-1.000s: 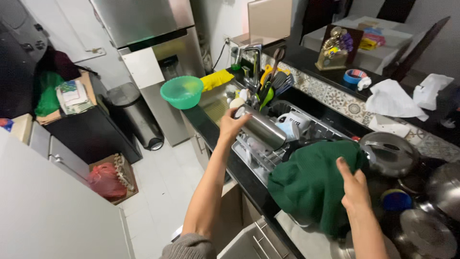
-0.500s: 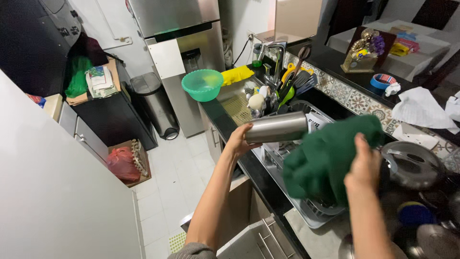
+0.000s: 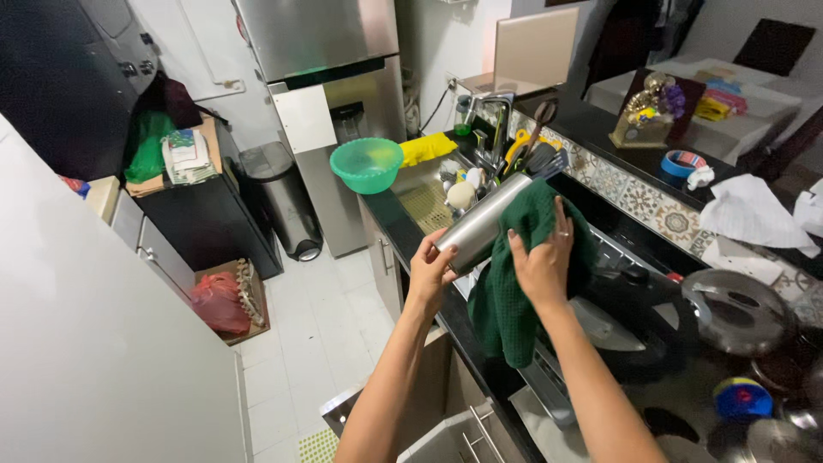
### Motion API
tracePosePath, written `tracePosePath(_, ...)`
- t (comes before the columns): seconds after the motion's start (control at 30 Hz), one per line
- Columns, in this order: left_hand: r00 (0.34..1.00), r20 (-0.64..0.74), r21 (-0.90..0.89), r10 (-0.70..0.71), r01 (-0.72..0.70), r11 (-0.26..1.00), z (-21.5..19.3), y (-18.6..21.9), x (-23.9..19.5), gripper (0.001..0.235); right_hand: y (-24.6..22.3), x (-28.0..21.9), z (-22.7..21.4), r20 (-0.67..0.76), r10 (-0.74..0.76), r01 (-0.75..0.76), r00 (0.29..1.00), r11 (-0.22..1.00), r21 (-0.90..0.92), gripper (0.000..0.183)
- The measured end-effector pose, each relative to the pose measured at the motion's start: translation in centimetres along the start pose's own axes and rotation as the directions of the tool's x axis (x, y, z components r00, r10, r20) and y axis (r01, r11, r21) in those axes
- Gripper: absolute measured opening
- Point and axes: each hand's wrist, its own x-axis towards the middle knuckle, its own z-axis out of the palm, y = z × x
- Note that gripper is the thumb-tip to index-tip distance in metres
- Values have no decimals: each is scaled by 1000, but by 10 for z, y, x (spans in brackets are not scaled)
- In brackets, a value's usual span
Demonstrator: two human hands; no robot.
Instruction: The person wipes down parts of a citrus juicer with a cloth, retrieves the main unit from a cabinet, and assembles the juicer components before drying a travel mug.
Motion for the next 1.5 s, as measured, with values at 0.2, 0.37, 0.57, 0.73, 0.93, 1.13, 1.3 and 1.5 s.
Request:
tracePosePath(0.2, 995, -48, 82, 84, -80, 993, -23, -9, 0, 58, -17, -10, 12, 204, -232, 209, 951, 970, 127, 77)
tracePosePath(0.37, 985, -73, 166, 154, -140, 976, -28, -6, 1, 62, -8, 14, 21, 108, -95, 86, 990, 993, 80, 69)
tracePosePath(0.57, 986, -116, 103, 119, -107, 989, -47, -34, 8, 62, -37, 4, 25, 274, -262, 228, 925, 962, 152, 74)
tracePosePath(0.73, 978, -149, 136, 147, -127, 982, -53, -31, 3, 65, 34, 13, 61, 230, -86, 81, 969, 996, 29, 68)
tracePosePath(0.93, 965, -75, 168, 252, -236, 957, -52, -27, 1, 71, -25, 14, 41, 290, -169, 168, 942, 985, 28, 66)
tracePosePath(1.13, 959, -61, 138, 276, -266, 954, -57, -21, -18, 75, 9, 0, 47, 426, -334, 303, 841, 943, 141, 82)
tracePosePath(1.3, 962, -36, 117, 269, -264, 958, -66, -11, -18, 72, 43, 5, 40, 236, 313, -384, 920, 841, 380, 56)
tracePosePath(1.5, 972, 69, 172, 226, -235, 957, -70, 24, -33, 67, 19, -14, 47, 218, 377, -433, 900, 825, 362, 75)
